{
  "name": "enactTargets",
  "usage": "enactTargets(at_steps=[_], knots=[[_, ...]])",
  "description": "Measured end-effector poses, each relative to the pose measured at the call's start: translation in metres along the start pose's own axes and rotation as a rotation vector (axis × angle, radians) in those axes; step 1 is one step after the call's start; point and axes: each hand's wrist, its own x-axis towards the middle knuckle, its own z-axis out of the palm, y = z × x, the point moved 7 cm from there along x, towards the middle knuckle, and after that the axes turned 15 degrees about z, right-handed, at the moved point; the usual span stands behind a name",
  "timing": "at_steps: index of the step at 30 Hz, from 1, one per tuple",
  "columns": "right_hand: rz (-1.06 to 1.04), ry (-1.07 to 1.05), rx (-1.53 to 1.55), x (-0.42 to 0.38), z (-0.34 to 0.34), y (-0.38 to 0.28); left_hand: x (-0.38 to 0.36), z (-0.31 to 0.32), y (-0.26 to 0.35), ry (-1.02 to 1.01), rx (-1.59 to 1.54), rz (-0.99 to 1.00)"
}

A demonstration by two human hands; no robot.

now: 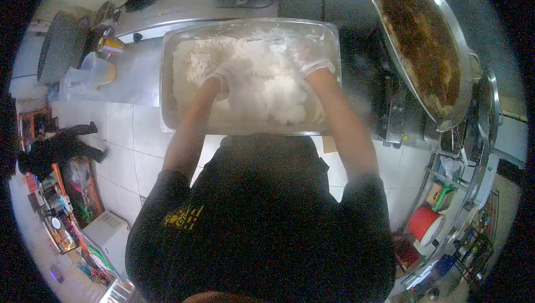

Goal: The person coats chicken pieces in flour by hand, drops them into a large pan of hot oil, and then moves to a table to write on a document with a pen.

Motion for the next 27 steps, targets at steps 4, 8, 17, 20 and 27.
enactTargets(at_steps=[4, 8, 17, 20, 27], knots=[[0.067, 0.035, 0.101, -0.014, -0.031, -0.003, -0.006, -0.04, 0.029, -0.181, -0.184, -0.124], [0.242, -0.12, 0.488, 0.014, 0.042, 0.052, -0.015, -0.063, 0.042, -0.291, -0.1, -0.142], [0.282, -0.272, 0.891, 0.004, 0.018, 0.023, -0.067, -0.055, 0.032, 0.158, -0.92, -0.303], [0.216, -0.241, 0.628, -0.002, -0.004, -0.003, -0.091, -0.041, 0.023, 0.44, -1.591, -0.42], [-0.084, -0.333, 0.539, -0.03, -0.019, -0.058, -0.107, -0.088, 0.055, 1.003, -1.156, -0.116]])
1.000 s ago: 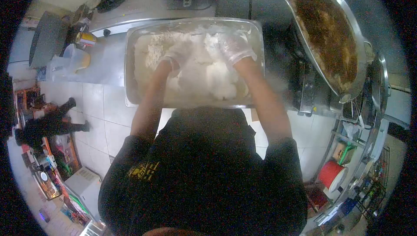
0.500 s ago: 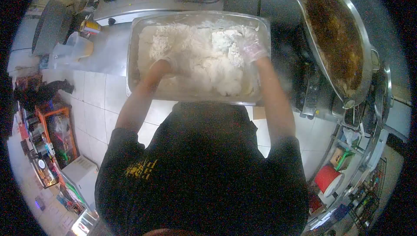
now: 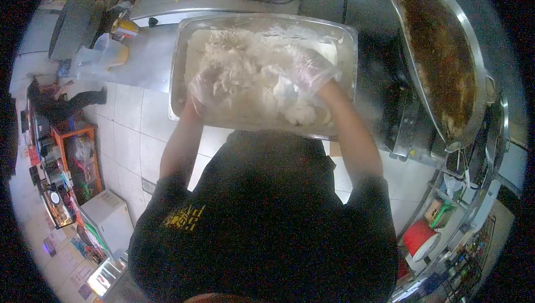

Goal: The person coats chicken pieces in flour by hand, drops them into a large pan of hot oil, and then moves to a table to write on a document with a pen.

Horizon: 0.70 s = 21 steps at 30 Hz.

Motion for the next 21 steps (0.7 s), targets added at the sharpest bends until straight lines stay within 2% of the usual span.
enactTargets(at_steps=[1, 4, 6, 7, 8, 9, 10, 11, 13, 14, 17, 18, 20, 21], knots=[[-0.047, 0.036, -0.025, -0.001, 0.004, -0.001, 0.013, 0.014, 0.022, 0.033, -0.034, 0.111], [-0.101, -0.085, 0.282, -0.021, 0.009, -0.02, 0.025, 0.024, 0.038, -0.015, 0.149, 0.299], [-0.024, -0.123, 0.396, -0.032, 0.016, -0.028, 0.024, 0.027, 0.035, -0.029, 0.296, 0.263], [0.019, -0.122, 0.298, -0.037, 0.017, -0.035, 0.021, 0.031, 0.033, -0.005, 0.332, 0.19], [0.059, -0.124, 0.199, -0.042, 0.018, -0.044, 0.024, 0.036, 0.026, 0.064, 0.105, 0.079], [0.077, -0.114, -0.034, -0.047, 0.015, -0.058, 0.025, 0.04, 0.019, 0.16, -0.119, -0.026], [0.095, -0.101, -0.265, -0.05, 0.013, -0.064, 0.028, 0.052, 0.007, 0.292, -0.607, -0.171], [0.102, -0.101, -0.297, -0.047, 0.015, -0.06, 0.03, 0.066, -0.001, 0.415, -1.097, -0.316], [0.113, -0.103, -0.362, -0.04, 0.021, -0.052, 0.032, 0.071, -0.01, 0.398, -1.133, -0.345], [0.116, -0.051, -0.274, -0.043, 0.014, -0.055, 0.029, 0.07, -0.016, 0.396, -1.148, -0.357], [0.153, 0.048, 0.018, -0.045, -0.001, -0.047, 0.006, 0.046, -0.044, 0.47, -0.728, -0.527], [0.2, 0.054, 0.125, -0.037, 0.003, -0.022, 0.009, 0.02, -0.05, 0.428, -0.311, -0.356], [0.204, 0.117, 0.088, -0.036, 0.002, -0.004, 0.018, -0.033, -0.067, 0.294, 0.507, -0.018], [0.148, 0.183, -0.056, -0.037, -0.001, -0.007, 0.016, -0.066, -0.095, 0.32, 0.307, -0.131]])
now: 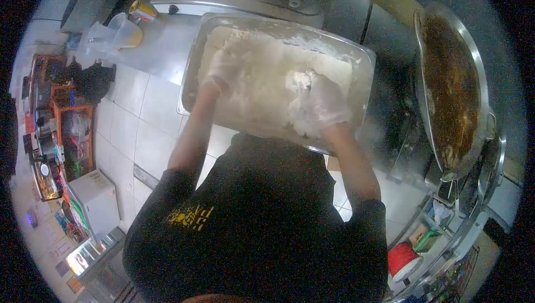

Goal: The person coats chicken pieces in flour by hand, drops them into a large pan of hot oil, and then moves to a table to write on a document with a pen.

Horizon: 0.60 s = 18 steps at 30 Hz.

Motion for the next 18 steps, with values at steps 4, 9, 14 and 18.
enactTargets(at_steps=[4, 9, 14, 18], knots=[[-0.09, 0.022, -0.172, 0.012, 0.012, 0.024, 0.055, -0.017, 0.024, -0.558, 1.077, 0.208], [0.015, -0.097, 0.126, -0.004, 0.0, 0.016, 0.065, -0.009, -0.005, -0.887, 1.201, 0.259], [0.053, -0.168, 0.053, -0.018, -0.009, 0.018, 0.066, 0.0, 0.002, -0.984, 1.196, 0.068], [0.098, -0.141, 0.026, -0.021, -0.01, 0.028, 0.06, 0.014, 0.058, -1.004, 1.135, 0.008]])
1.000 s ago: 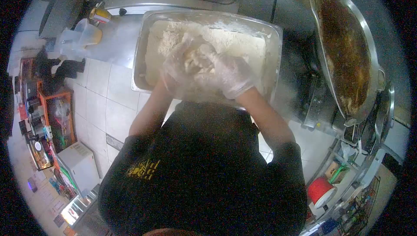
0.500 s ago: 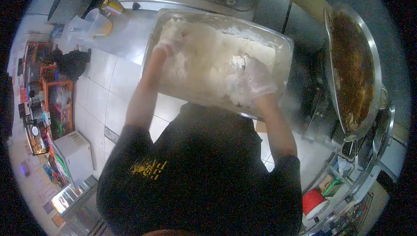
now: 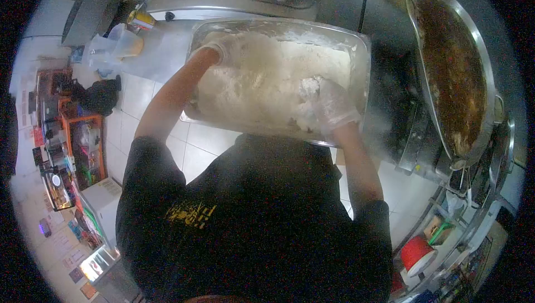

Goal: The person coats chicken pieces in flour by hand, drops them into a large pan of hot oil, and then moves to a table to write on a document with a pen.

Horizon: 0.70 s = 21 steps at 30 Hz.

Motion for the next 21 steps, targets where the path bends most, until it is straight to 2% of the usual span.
enactTargets(at_steps=[1, 4, 7, 9, 10, 14, 16, 19, 21], knots=[[0.007, -0.006, 0.036, 0.001, 0.001, 0.002, -0.012, -0.022, 0.021, -0.078, 0.081, -0.029], [-0.007, 0.038, 0.076, 0.005, 0.002, 0.012, 0.006, 0.006, -0.008, 0.022, 0.026, 0.061], [-0.039, 0.102, -0.078, 0.008, -0.001, 0.013, 0.01, 0.008, -0.008, -0.008, 0.02, 0.125], [0.07, 0.006, 0.079, 0.006, -0.003, 0.015, -0.002, -0.01, 0.007, -0.02, -0.056, 0.188], [0.126, -0.045, 0.158, 0.006, -0.002, 0.02, -0.006, -0.014, 0.009, -0.054, -0.124, 0.168], [0.037, 0.054, 0.128, 0.016, 0.006, 0.041, -0.028, -0.009, -0.011, -0.227, -0.405, -0.058], [0.053, 0.13, 0.085, 0.016, 0.002, 0.043, -0.038, -0.001, -0.017, -0.19, -0.456, -0.055], [0.126, 0.083, 0.042, 0.015, 0.0, 0.041, -0.05, 0.016, -0.026, -0.029, -0.448, 0.104], [0.121, 0.06, 0.118, 0.018, 0.003, 0.043, -0.053, 0.028, -0.032, 0.066, -0.408, 0.209]])
